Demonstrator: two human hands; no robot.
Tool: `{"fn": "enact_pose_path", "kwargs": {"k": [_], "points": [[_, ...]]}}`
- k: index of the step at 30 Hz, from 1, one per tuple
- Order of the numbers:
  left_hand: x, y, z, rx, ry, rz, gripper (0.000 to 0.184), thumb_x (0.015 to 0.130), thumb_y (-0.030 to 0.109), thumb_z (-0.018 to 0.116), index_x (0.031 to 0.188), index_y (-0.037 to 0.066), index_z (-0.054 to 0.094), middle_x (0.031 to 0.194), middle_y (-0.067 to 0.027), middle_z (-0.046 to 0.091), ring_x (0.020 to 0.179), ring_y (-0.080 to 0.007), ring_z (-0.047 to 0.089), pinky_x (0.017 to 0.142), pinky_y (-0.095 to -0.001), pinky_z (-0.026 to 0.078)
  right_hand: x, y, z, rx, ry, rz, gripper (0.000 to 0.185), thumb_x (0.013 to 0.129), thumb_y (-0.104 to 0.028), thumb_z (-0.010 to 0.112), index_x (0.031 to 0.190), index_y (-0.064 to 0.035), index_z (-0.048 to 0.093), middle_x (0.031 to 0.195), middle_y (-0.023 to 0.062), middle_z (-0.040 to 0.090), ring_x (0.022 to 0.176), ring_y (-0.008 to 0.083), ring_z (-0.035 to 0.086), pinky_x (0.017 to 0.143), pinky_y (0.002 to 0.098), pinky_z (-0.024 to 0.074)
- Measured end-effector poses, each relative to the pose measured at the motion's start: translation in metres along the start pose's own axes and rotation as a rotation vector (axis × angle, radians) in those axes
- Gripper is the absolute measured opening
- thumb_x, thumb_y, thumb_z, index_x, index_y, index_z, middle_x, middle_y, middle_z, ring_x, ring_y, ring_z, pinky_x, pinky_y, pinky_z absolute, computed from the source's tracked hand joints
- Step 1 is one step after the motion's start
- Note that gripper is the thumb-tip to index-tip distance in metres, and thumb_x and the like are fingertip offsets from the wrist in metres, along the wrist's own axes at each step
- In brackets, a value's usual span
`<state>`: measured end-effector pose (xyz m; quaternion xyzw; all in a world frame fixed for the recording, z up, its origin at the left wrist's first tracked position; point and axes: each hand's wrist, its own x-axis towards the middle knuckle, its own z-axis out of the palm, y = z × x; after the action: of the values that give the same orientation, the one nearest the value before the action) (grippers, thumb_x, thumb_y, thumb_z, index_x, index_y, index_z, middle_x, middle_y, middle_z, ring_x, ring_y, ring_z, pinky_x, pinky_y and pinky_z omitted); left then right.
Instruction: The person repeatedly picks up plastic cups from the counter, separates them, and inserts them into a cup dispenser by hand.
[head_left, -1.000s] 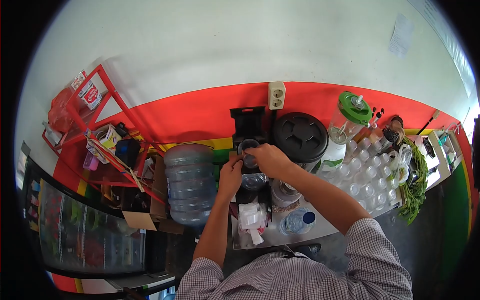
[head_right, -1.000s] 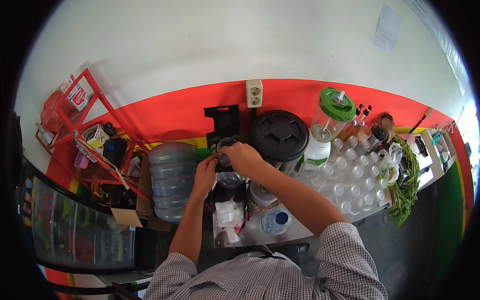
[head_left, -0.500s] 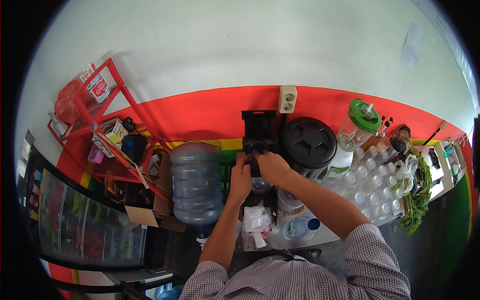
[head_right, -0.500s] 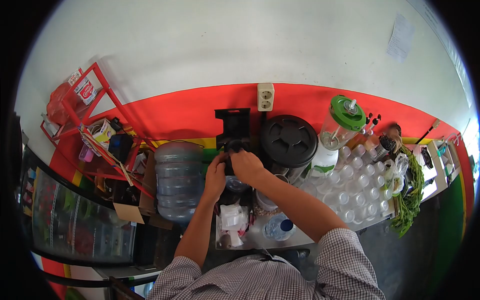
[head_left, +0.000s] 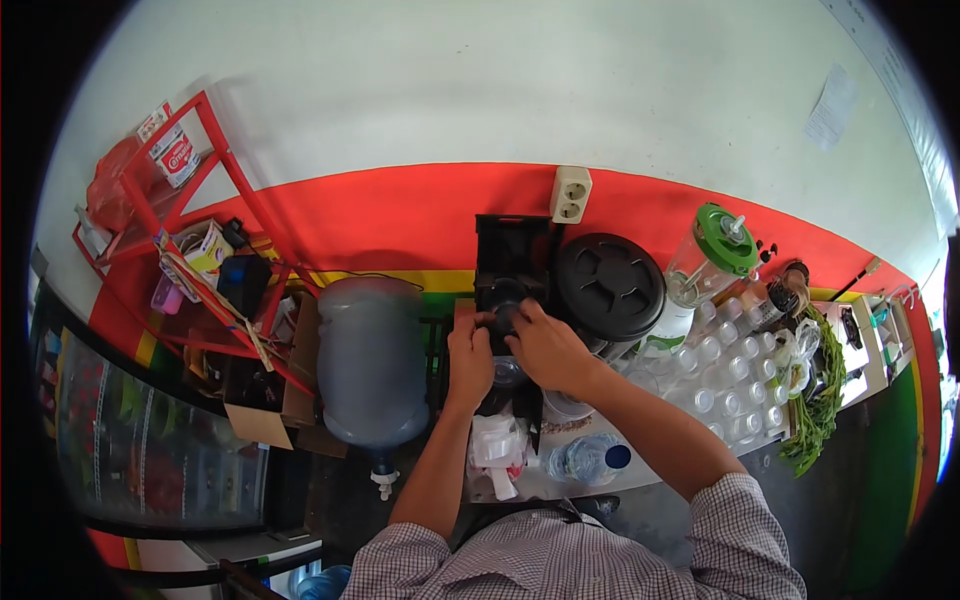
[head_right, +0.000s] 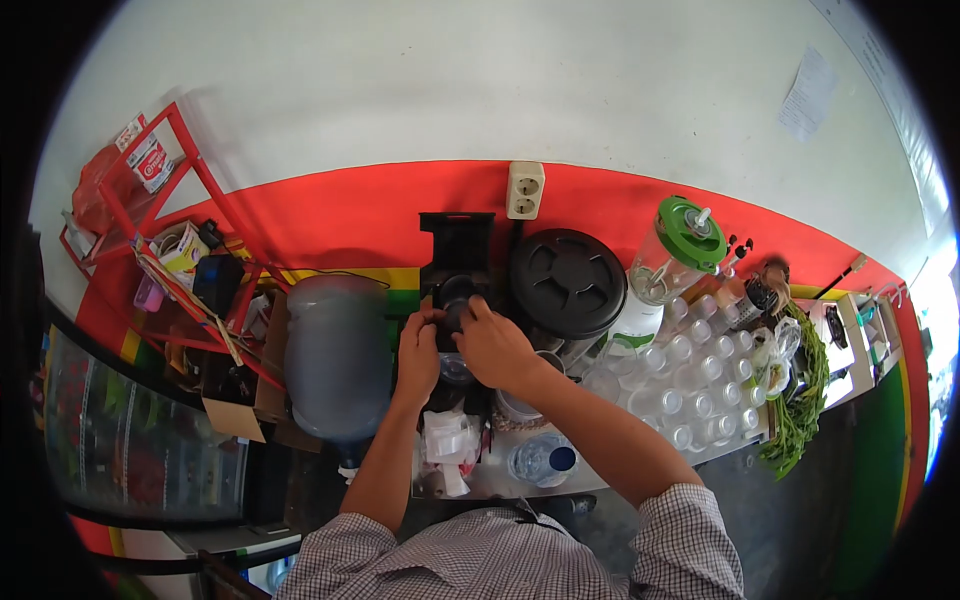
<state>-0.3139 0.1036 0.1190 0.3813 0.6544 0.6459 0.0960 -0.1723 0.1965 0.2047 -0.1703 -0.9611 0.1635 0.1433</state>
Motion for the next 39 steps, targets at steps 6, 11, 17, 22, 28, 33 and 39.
{"fn": "enact_pose_path", "kwargs": {"k": [6,11,17,22,28,33,39], "points": [[0.003,0.021,-0.014,-0.104,-0.102,-0.185,0.028,0.102,0.008,0.053,0.118,0.0,0.075,0.115,-0.016,0.072,0.107,-0.0301,0.067,0.097,-0.039,0.051,-0.003,0.012,-0.012,0.138,-0.094,-0.051,0.053,0.105,-0.023,0.064,0.146,0.0082,0.054,0.147,0.0277,0.054,0.125,0.0481,0.063,0.106,0.0504,0.053],[-0.013,0.086,-0.037,0.039,0.069,0.071,0.013,0.1,0.007,0.065,0.111,0.004,0.072,0.119,-0.0096,0.068,0.11,-0.0203,0.063,0.097,-0.0347,0.045,-0.064,-0.007,-0.101,0.264,-0.059,0.001,0.059,0.105,-0.026,0.066,0.154,0.0038,0.052,0.153,0.0245,0.055,0.128,0.045,0.064,0.109,0.0473,0.0526],[-0.074,0.229,-0.027,-0.13,-0.205,0.279,0.013,0.091,-0.003,0.066,0.103,0.0,0.07,0.113,-0.0132,0.069,0.105,-0.0233,0.064,0.094,-0.0354,0.047,-0.188,0.017,-0.191,0.511,0.022,0.158,0.06,0.102,-0.02,0.074,0.156,-0.003,0.054,0.146,0.0187,0.064,0.127,0.033,0.068,0.108,0.0437,0.0535],[-0.124,0.296,0.028,-0.196,-0.553,0.259,0.024,0.084,-0.001,0.075,0.108,-0.001,0.071,0.11,-0.0168,0.072,0.1,-0.03,0.067,0.093,-0.0407,0.051,-0.269,0.041,-0.206,0.621,0.17,0.382,0.061,0.099,-0.007,0.075,0.157,-0.0045,0.055,0.137,0.015,0.072,0.126,0.0251,0.069,0.11,0.0409,0.0538],[-0.155,0.293,0.111,-0.111,-0.834,0.289,0.03,0.088,0.009,0.078,0.117,0.002,0.072,0.115,-0.014,0.072,0.105,-0.0331,0.067,0.097,-0.042,0.05,-0.341,0.079,-0.19,0.654,0.122,0.546,0.057,0.1,-0.013,0.076,0.154,-0.0062,0.059,0.137,0.0145,0.072,0.125,0.0267,0.07,0.109,0.0416,0.0538],[-0.198,0.247,0.168,-0.121,-0.957,-0.111,0.037,0.097,0.011,0.073,0.132,0.003,0.064,0.119,-0.007,0.072,0.11,-0.017,0.067,0.098,-0.0336,0.049,-0.387,0.12,-0.156,0.516,0.163,0.688,0.055,0.099,-0.022,0.077,0.149,-0.0048,0.061,0.138,0.0183,0.07,0.124,0.0346,0.069,0.106,0.0443,0.0537],[-0.259,0.144,0.214,-0.091,-0.939,-0.431,0.044,0.101,0.003,0.068,0.144,0.003,0.06,0.131,-0.007,0.07,0.108,-0.0133,0.066,0.095,-0.0295,0.052,-0.429,0.171,-0.061,0.17,0.232,0.654,0.095,0.082,-0.019,0.088,0.163,-0.0089,0.04,0.164,0.0264,0.041,0.144,0.0511,0.044,0.121,0.0554,0.0392]]}}
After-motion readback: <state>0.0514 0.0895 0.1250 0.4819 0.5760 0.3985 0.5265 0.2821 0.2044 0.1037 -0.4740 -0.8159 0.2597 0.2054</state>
